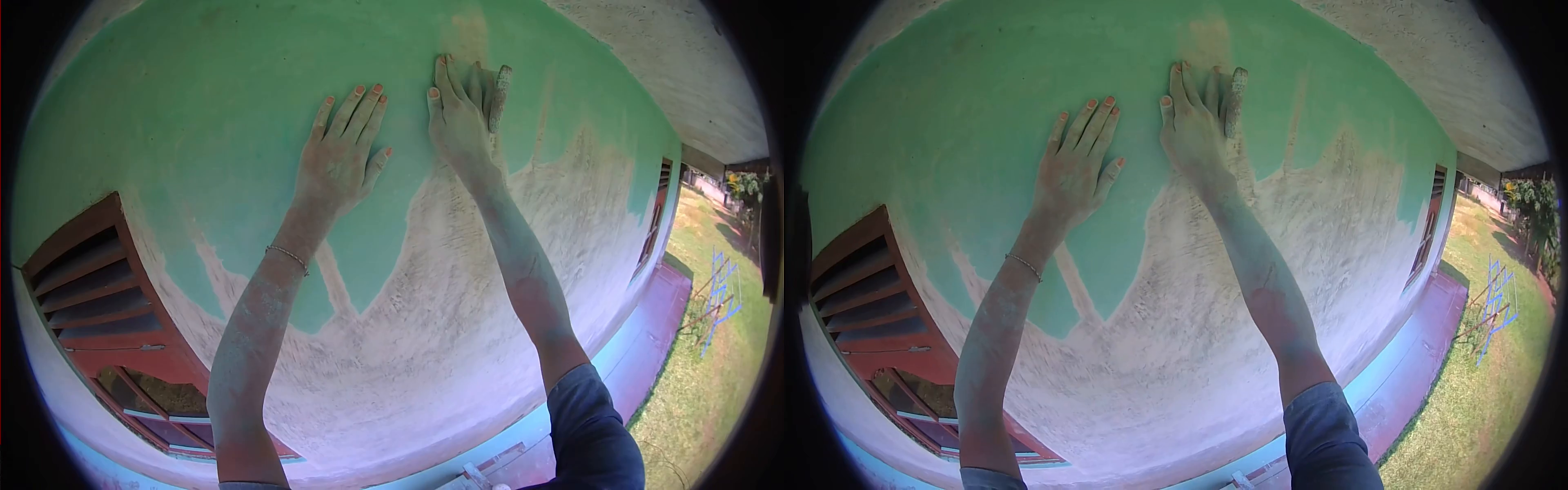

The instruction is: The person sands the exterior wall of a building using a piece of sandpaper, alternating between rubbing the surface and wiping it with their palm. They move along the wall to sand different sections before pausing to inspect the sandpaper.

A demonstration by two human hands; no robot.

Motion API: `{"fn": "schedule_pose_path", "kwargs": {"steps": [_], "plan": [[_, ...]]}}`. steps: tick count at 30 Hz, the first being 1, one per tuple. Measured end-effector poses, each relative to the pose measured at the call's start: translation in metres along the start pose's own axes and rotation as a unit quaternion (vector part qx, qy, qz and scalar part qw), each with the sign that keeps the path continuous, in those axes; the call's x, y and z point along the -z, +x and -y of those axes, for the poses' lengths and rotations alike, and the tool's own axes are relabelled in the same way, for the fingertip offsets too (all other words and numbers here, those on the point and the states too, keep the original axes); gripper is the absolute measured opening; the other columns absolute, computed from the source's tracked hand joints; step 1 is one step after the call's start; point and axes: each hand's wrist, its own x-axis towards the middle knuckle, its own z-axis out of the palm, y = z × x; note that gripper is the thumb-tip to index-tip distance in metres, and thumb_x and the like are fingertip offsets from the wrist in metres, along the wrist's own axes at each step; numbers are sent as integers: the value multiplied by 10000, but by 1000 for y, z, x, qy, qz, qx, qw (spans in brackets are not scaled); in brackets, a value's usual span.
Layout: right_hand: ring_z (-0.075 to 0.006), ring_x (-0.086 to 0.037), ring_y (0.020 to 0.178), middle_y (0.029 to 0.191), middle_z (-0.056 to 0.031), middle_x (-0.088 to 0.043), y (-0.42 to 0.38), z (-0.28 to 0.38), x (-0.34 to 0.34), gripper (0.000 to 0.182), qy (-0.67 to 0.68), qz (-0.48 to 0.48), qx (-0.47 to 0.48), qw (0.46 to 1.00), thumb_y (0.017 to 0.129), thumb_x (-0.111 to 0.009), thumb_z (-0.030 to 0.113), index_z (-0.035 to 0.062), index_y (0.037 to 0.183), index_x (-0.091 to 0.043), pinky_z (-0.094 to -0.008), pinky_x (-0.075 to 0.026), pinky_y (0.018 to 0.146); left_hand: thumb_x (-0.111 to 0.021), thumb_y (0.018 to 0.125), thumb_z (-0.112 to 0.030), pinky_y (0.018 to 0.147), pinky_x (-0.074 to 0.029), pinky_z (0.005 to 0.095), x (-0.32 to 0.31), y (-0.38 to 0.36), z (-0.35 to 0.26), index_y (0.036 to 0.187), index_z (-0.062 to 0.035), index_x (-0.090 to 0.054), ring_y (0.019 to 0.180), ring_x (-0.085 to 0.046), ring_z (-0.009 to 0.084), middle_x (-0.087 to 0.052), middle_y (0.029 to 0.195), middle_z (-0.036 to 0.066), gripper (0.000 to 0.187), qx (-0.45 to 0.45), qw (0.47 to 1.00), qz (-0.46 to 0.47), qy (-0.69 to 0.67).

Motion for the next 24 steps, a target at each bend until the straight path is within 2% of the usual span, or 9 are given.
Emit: {"fn": "schedule_pose_path", "kwargs": {"steps": [3, 5, 8, 10, 12, 15, 19, 21, 24], "plan": [[-516, -159, 1542, 1625, -171, -401, -108, 26, 15, 549, -3, 71, -20, 997, 1121, -314, 302, 8, 1580, -376, -612, -60, 1264, -471, 1056, -452, 1282, -211, 490, 2, -3, 1, 1614, -104, -332, 1546, -291, 226, -314, 1683, 38, 672, 3, 1000, -8, -13], [-516, -147, 1545, 1625, -194, -392, -166, 33, 20, 570, -21, 118, -40, 992, 1121, -301, 313, -18, 1583, -356, -621, -58, 1259, -482, 1051, -451, 1279, -217, 489, 2, -8, 2, 1611, -104, -340, 1544, -296, 229, -321, 1680, 40, 674, 3, 1000, -9, -22], [-520, -169, 1539, 1630, -162, -394, -118, 23, 7, 545, -26, 63, -21, 997, 1104, -365, 296, 15, 1570, -395, -644, -87, 1250, -488, 1049, -453, 1276, -223, 489, 2, -13, 7, 1609, -104, -345, 1540, -302, 230, -329, 1676, 43, 675, -8, 1000, 0, -26], [-522, -189, 1531, 1619, -143, -420, -25, 0, -4, 532, -21, -7, -6, 1000, 1105, -367, 293, 31, 1566, -407, -609, -115, 1262, -482, 1050, -461, 1276, -224, 489, 4, -11, 9, 1610, -105, -343, 1538, -307, 230, -331, 1675, 43, 678, -10, 1000, 5, -13], [-515, -203, 1526, 1603, -130, -448, 51, -18, -12, 524, 2, -21, -18, 1000, 1107, -367, 302, 48, 1563, -417, -573, -131, 1272, -498, 1039, -486, 1279, -221, 480, 3, -13, 9, 1599, -107, -364, 1532, -306, 216, -351, 1661, 40, 689, -14, 1000, -1, 0], [-514, -202, 1526, 1592, -137, -460, 55, -21, -7, 527, 26, -5, -6, 1000, 1109, -361, 319, 59, 1564, -421, -559, -138, 1276, -507, 1033, -502, 1280, -221, 476, 2, -16, 13, 1589, -106, -383, 1528, -309, 208, -370, 1649, 40, 694, -17, 1000, -9, 8], [-502, -188, 1538, 1612, -146, -432, -87, 10, 6, 529, -65, 54, 21, 996, 1108, -338, 280, 22, 1564, -415, -595, -112, 1269, -464, 1052, -492, 1286, -208, 483, 5, -23, 12, 1614, -107, -332, 1535, -307, 222, -340, 1668, 41, 694, -3, 1000, -4, -18], [-494, -186, 1542, 1618, -144, -423, -117, 20, 14, 533, -57, 67, 22, 996, 1106, -336, 272, 11, 1565, -409, -602, -103, 1267, -463, 1052, -495, 1286, -206, 483, 4, -26, 10, 1613, -106, -335, 1535, -307, 221, -342, 1666, 44, 695, -4, 1000, -8, -23], [-497, -192, 1539, 1620, -141, -420, -65, 6, 0, 536, -20, 41, 24, 999, 1100, -355, 284, 25, 1566, -413, -595, -119, 1267, -464, 1052, -498, 1285, -208, 483, 5, -26, 14, 1611, -104, -338, 1533, -310, 221, -343, 1664, 48, 695, -11, 1000, -7, -18]]}}
